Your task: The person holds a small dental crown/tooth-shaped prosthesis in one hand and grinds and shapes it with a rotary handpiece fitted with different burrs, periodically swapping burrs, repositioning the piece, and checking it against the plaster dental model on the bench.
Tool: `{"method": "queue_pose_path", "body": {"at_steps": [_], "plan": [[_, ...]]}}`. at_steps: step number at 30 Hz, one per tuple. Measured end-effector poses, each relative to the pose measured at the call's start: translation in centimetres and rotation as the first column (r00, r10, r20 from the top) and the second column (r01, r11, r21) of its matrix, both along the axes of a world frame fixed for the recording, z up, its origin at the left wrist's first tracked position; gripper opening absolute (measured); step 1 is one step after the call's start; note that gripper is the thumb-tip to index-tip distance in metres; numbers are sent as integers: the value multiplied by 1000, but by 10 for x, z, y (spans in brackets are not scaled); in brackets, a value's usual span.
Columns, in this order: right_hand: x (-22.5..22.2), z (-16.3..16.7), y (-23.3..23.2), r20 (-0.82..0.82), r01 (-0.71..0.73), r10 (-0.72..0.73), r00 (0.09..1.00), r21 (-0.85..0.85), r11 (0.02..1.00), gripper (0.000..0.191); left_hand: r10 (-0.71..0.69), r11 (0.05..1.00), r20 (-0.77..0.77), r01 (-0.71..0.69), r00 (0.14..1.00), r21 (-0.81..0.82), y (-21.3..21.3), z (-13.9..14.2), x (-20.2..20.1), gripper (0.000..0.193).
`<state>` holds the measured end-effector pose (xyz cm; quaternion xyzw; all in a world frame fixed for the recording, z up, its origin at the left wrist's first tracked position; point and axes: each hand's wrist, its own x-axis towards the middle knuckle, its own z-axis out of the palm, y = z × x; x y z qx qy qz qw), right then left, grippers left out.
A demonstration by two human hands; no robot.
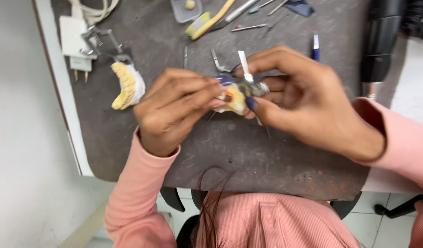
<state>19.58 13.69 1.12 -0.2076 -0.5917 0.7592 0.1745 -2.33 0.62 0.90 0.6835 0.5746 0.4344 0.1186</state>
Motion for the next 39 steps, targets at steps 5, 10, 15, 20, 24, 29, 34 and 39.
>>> {"method": "queue_pose_path", "body": {"at_steps": [5,10,15,20,24,29,34,39], "plan": [[-20,46,33,165,-168,69,984,727,666,39,82,991,-46,-87,996,-101,-1,-7,-2,24],[29,68,62,493,-513,-222,841,858,-39,35,151,973,-139,-172,979,-155,0,-1,0,19],[76,38,69,632,-727,-362,685,621,-292,39,179,966,-2,-177,984,-191,6,2,7,22],[96,20,88,690,-706,-178,702,641,-301,85,134,971,-106,-152,985,-187,7,0,8,16],[103,13,98,620,-614,-112,777,705,-356,90,152,969,-73,-163,986,-184,7,-5,8,19],[114,8,90,504,-516,-130,854,788,-337,55,115,979,-97,-130,989,-158,9,-1,11,14],[105,13,92,436,-448,-110,893,850,-277,58,127,986,-160,-142,979,-88,10,-3,17,17],[89,22,80,228,-251,-123,966,943,-219,50,237,970,-106,-230,966,77,-2,-6,25,15]]}}
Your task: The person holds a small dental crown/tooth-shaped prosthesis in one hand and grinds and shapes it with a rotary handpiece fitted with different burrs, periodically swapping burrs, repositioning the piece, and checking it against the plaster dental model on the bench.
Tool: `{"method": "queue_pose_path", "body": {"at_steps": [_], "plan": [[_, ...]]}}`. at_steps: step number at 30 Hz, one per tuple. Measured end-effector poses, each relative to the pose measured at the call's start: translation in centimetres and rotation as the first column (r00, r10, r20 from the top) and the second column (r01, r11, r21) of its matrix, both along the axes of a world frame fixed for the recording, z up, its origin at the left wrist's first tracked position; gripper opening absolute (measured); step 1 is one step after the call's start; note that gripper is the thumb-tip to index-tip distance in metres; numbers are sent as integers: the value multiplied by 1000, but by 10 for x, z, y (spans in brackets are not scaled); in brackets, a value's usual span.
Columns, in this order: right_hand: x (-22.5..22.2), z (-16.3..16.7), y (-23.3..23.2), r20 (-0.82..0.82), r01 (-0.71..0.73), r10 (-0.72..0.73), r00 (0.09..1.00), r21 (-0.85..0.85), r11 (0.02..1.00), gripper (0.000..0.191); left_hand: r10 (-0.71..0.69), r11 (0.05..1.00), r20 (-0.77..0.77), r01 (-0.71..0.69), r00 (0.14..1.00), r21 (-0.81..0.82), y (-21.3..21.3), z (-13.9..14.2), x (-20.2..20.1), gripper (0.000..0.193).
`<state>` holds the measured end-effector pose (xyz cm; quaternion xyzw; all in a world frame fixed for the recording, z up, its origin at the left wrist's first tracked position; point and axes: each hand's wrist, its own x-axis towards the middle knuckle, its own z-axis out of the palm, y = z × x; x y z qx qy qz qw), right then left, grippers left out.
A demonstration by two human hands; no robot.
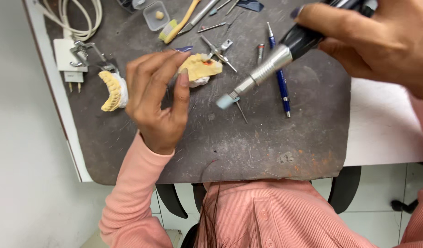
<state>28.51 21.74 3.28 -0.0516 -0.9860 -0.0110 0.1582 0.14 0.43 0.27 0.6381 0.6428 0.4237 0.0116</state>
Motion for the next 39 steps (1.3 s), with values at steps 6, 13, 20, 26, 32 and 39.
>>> {"method": "queue_pose_path", "body": {"at_steps": [6,13,20,26,32,39], "plan": [[-17,24,-51,-58,110,-127,990,-231,967,53,-60,996,262,76,963,-54,-7,6,33,22],[-22,29,-49,-92,112,-138,986,-245,963,47,7,996,48,-3,999,-90,-3,6,14,36],[-2,2,-39,82,372,-363,928,-219,902,47,41,997,167,-29,985,-75,-3,9,6,25],[-42,25,-48,-151,76,-101,983,-161,984,60,-354,933,417,344,837,103,5,4,47,59],[-43,-7,-91,-100,-64,9,995,-564,823,59,-314,933,919,259,237,252,-35,-6,104,30],[-8,-41,-134,312,215,105,944,-827,520,46,-367,915,903,89,-223,394,-52,-14,127,26]]}}
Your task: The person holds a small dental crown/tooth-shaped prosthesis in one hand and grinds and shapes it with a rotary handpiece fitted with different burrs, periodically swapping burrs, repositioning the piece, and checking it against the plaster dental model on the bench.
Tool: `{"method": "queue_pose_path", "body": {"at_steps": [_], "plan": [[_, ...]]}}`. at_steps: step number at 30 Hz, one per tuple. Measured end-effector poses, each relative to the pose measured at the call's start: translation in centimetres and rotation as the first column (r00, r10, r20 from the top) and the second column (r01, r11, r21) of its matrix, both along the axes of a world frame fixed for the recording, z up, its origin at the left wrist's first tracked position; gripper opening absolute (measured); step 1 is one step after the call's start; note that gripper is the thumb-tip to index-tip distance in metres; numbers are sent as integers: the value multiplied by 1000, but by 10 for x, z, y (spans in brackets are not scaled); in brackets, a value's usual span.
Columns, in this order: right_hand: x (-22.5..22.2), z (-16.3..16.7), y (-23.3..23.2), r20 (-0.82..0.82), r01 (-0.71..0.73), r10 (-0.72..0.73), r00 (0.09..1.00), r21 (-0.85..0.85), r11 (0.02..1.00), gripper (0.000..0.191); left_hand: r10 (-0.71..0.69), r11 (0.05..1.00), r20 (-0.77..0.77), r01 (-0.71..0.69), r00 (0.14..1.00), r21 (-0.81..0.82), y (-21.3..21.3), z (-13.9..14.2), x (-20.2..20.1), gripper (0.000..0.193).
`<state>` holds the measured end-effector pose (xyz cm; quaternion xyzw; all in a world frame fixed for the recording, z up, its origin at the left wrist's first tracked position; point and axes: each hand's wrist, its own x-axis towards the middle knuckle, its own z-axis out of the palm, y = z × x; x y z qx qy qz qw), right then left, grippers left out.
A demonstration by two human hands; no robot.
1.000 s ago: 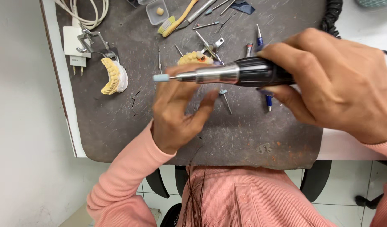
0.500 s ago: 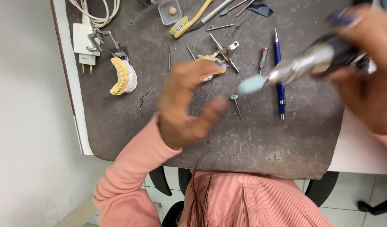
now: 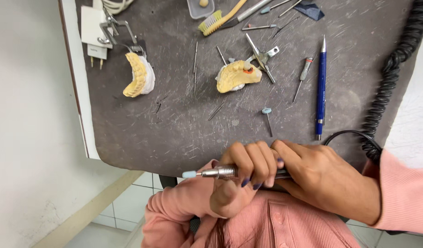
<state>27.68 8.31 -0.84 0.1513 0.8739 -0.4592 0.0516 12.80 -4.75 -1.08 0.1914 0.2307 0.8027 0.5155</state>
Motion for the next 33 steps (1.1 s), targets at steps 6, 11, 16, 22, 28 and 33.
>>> {"method": "queue_pose_path", "body": {"at_steps": [6,11,16,22,28,33], "plan": [[-12,3,-3,164,-18,127,978,-545,838,27,-323,945,15,323,946,-39,-15,-12,-26,51],[-16,-5,-5,170,-12,206,964,-742,670,20,-162,981,223,133,961,139,-8,-41,2,59],[-17,-10,-1,-136,-159,82,987,-863,479,20,-142,988,304,153,942,-14,-15,-30,-2,41],[-20,-7,2,275,186,329,903,-943,277,22,200,970,105,-181,974,-165,-9,-27,-15,32],[-20,-11,-1,191,74,424,885,-958,277,25,516,809,-237,-560,823,-181,-19,-22,-75,36],[-22,-11,4,-100,-229,412,906,-934,276,21,-238,768,-933,-535,272,-352,-15,-3,-77,19]]}}
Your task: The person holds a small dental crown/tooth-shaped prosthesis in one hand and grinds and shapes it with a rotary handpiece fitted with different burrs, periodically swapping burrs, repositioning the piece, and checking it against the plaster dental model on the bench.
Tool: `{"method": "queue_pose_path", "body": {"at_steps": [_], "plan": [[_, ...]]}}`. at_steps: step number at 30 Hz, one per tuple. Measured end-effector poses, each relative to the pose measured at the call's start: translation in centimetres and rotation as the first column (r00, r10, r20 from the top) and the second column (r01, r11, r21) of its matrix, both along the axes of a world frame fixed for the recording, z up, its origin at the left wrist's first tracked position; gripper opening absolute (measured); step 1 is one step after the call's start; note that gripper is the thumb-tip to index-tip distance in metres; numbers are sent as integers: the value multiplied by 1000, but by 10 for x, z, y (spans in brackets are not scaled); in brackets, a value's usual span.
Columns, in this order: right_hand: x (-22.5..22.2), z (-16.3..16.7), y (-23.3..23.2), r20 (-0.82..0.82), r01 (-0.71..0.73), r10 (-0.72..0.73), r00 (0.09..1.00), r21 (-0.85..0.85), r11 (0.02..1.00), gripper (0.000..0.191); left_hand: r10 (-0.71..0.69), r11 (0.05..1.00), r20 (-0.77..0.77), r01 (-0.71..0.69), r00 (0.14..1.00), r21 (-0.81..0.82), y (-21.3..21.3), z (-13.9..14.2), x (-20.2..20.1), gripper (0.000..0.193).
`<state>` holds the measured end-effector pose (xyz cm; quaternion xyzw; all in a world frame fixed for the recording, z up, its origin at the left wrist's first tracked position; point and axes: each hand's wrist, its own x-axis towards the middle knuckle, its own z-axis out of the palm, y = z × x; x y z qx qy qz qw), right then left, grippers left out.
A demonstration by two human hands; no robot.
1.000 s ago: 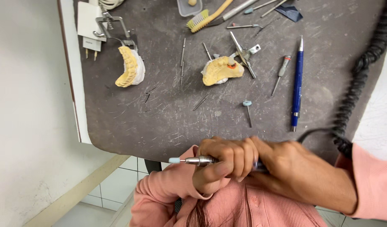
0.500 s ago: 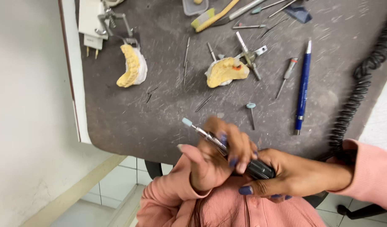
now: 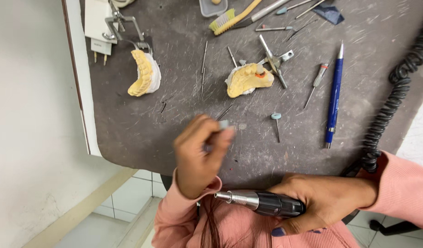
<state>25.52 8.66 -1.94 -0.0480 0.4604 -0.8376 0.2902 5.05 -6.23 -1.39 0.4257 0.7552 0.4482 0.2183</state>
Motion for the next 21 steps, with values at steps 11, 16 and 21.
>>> {"method": "queue_pose_path", "body": {"at_steps": [11,16,21], "plan": [[2,-3,1,35,-29,28,999,19,999,23,58,998,-352,-59,934,9,11,3,-10,43],[5,-8,2,28,-31,30,999,35,999,25,-48,999,-331,40,942,-30,13,8,-21,47],[7,-10,2,1,3,-3,1000,30,1000,28,-99,994,-371,110,923,8,22,0,-13,53]]}}
